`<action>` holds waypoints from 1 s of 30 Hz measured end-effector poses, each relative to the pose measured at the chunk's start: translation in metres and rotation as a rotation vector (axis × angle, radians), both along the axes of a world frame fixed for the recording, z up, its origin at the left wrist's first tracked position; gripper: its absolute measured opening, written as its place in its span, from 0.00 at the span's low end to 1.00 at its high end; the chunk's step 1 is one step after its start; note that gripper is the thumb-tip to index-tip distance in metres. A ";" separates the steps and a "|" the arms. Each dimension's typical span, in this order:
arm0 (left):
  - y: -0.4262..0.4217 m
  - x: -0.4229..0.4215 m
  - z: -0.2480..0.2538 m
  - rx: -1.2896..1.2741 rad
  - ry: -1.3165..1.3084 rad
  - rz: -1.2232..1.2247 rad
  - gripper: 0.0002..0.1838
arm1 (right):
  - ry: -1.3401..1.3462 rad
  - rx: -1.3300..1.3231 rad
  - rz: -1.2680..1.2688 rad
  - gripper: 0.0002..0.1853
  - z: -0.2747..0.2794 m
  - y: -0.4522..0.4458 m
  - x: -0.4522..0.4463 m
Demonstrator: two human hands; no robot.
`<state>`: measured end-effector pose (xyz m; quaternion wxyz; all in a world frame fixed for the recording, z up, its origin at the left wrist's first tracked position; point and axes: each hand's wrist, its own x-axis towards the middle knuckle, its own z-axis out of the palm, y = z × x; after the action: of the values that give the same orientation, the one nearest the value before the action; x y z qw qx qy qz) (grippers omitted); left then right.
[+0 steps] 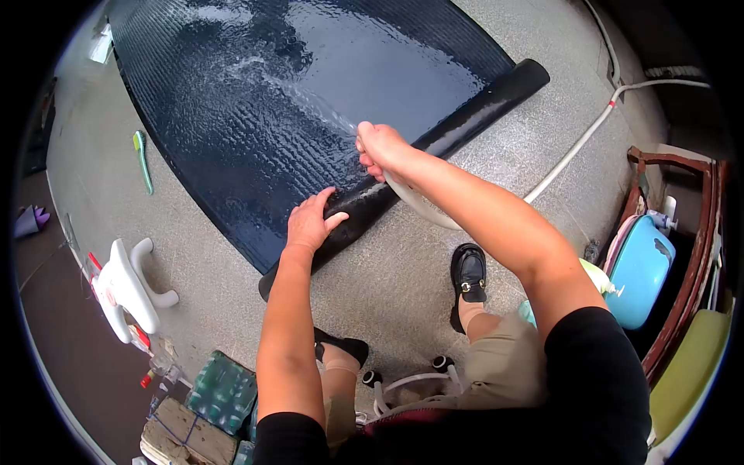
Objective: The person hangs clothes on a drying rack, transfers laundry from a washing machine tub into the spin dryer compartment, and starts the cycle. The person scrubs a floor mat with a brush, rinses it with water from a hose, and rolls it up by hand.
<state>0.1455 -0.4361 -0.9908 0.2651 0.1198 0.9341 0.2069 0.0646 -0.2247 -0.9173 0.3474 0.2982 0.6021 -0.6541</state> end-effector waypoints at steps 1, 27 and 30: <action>0.001 -0.002 -0.002 -0.106 0.213 -0.085 0.33 | -0.001 0.021 -0.026 0.12 0.001 0.009 -0.006; 0.014 0.017 0.030 -0.400 -0.100 -0.288 0.58 | -0.204 0.117 0.316 0.16 -0.016 0.037 0.051; -0.009 0.026 0.033 -0.365 -0.104 -0.346 0.52 | -0.190 0.121 0.480 0.17 0.011 0.007 0.060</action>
<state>0.1713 -0.4447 -0.9582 0.3615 0.2171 0.9067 -0.0078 0.1251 -0.2173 -0.9062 0.5291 0.2274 0.6582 -0.4848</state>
